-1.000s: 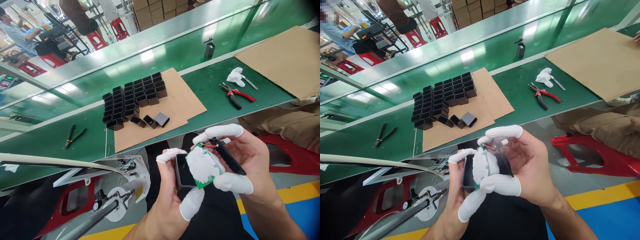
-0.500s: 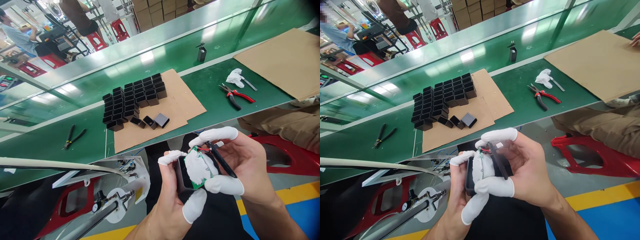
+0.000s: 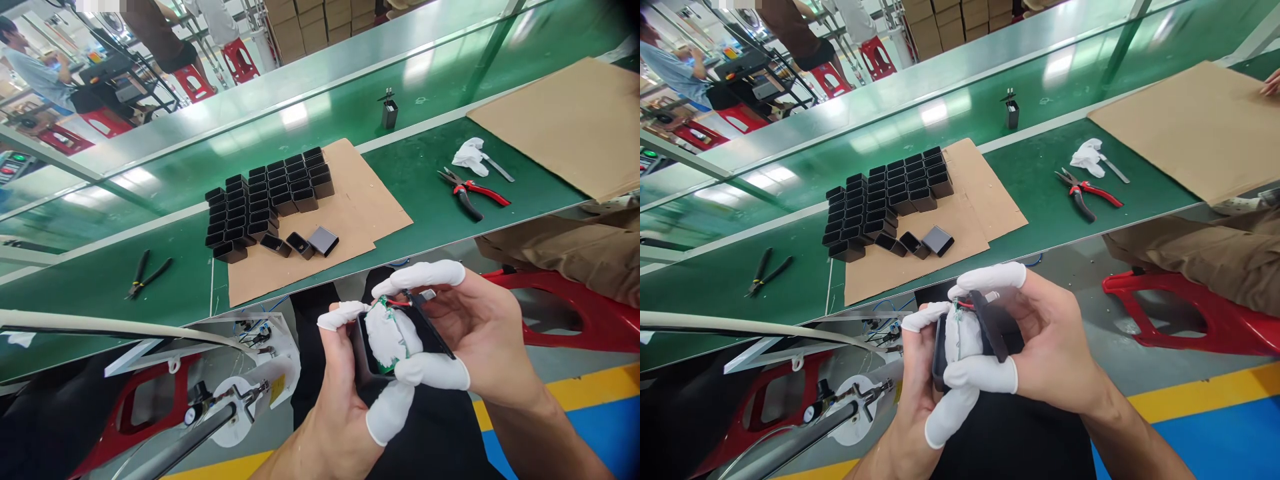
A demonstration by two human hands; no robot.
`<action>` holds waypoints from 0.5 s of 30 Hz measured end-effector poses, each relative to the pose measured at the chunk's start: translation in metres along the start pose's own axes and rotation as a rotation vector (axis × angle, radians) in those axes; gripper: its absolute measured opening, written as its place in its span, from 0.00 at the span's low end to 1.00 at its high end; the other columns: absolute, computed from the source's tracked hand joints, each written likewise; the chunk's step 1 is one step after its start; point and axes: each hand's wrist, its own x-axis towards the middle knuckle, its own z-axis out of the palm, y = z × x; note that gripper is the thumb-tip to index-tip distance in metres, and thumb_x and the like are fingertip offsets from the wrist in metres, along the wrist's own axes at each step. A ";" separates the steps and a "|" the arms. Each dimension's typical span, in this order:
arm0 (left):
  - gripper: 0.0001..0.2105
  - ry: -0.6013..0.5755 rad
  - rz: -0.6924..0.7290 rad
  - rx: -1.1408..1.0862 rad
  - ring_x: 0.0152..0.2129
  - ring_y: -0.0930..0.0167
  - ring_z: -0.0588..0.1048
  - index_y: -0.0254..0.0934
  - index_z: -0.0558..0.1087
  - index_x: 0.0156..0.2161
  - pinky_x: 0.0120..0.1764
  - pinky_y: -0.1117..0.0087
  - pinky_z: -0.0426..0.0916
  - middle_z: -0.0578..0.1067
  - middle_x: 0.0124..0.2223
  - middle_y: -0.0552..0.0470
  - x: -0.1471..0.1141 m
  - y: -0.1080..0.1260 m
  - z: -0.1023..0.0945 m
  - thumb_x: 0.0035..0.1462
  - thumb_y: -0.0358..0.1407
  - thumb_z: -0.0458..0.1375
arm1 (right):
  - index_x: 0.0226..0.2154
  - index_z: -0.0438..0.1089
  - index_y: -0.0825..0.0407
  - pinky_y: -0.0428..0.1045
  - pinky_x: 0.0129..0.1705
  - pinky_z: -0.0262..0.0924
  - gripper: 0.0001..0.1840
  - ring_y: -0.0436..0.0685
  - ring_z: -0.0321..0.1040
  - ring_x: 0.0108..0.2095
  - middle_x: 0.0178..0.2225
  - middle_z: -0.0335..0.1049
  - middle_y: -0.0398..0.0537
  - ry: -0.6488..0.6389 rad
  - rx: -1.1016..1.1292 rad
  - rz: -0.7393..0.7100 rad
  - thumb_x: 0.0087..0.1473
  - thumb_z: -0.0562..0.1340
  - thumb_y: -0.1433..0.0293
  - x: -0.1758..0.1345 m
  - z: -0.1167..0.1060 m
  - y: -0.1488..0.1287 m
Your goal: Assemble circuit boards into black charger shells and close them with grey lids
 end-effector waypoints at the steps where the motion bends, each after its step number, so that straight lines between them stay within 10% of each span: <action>1: 0.40 -0.004 -0.001 0.005 0.74 0.49 0.67 0.52 0.52 0.78 0.72 0.39 0.66 0.66 0.74 0.35 0.000 0.000 0.000 0.69 0.33 0.66 | 0.53 0.83 0.42 0.50 0.44 0.85 0.35 0.61 0.87 0.42 0.45 0.87 0.48 -0.004 0.004 0.002 0.42 0.87 0.67 0.000 0.000 0.000; 15: 0.38 0.003 0.034 0.024 0.67 0.50 0.75 0.51 0.54 0.76 0.65 0.43 0.77 0.72 0.67 0.36 0.001 -0.002 0.003 0.68 0.34 0.65 | 0.52 0.84 0.42 0.50 0.44 0.84 0.34 0.60 0.86 0.42 0.45 0.87 0.47 -0.008 -0.007 0.015 0.41 0.87 0.68 0.001 0.000 -0.001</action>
